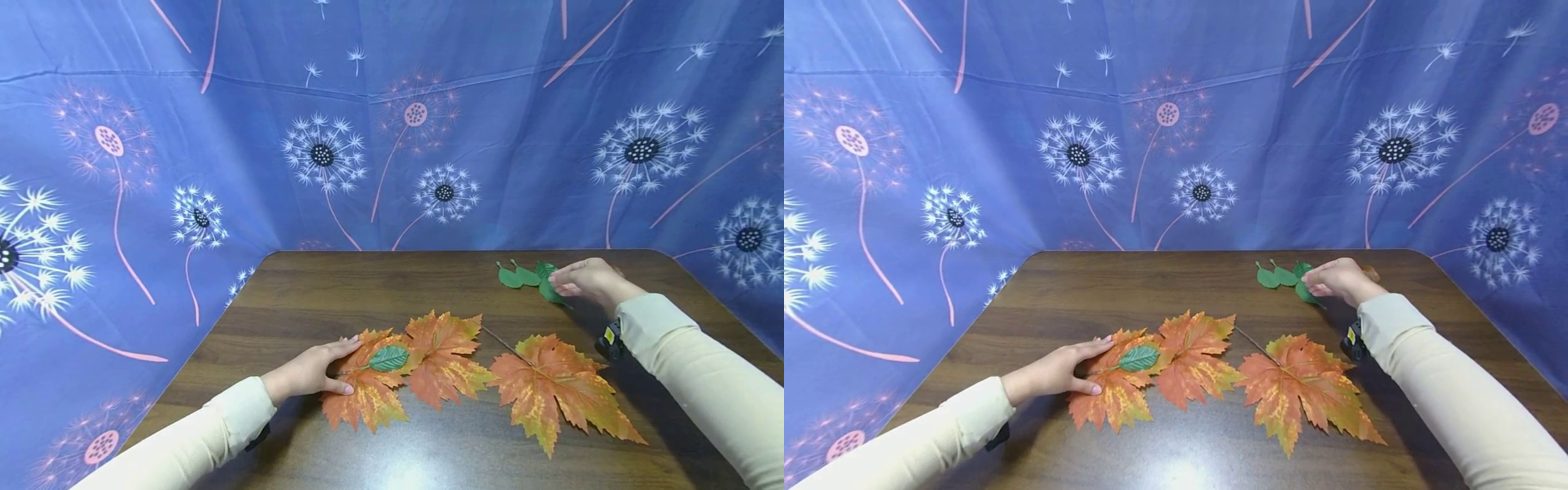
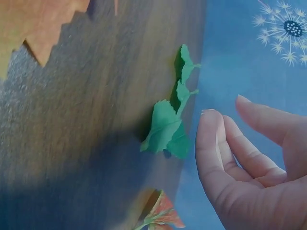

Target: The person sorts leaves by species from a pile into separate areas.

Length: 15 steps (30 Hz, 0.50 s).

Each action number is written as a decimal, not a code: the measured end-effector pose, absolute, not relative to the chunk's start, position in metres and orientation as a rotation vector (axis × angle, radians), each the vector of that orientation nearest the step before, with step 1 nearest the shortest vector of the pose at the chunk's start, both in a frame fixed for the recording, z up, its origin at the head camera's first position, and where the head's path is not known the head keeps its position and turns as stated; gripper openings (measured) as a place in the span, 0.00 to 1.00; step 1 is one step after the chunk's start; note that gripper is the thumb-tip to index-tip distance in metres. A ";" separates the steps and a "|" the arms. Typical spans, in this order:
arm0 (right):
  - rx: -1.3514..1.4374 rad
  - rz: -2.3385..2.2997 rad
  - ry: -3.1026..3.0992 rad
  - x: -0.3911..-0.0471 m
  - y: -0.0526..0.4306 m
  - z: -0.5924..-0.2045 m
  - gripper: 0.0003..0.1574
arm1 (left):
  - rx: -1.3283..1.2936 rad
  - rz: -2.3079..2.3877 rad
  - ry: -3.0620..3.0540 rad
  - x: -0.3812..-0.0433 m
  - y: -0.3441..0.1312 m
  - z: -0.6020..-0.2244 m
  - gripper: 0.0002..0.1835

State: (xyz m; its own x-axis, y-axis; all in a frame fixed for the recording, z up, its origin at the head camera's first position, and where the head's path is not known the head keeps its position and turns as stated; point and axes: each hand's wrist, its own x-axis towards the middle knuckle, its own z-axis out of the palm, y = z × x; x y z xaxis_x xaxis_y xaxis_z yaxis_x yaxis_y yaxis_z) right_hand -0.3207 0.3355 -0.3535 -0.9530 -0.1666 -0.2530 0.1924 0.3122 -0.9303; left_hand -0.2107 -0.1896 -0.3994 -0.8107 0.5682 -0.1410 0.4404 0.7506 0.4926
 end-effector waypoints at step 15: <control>-0.048 -1.639 2.337 -0.323 0.322 -0.347 0.24 | 0.778 0.658 2.652 -0.209 -0.188 -0.396 0.46</control>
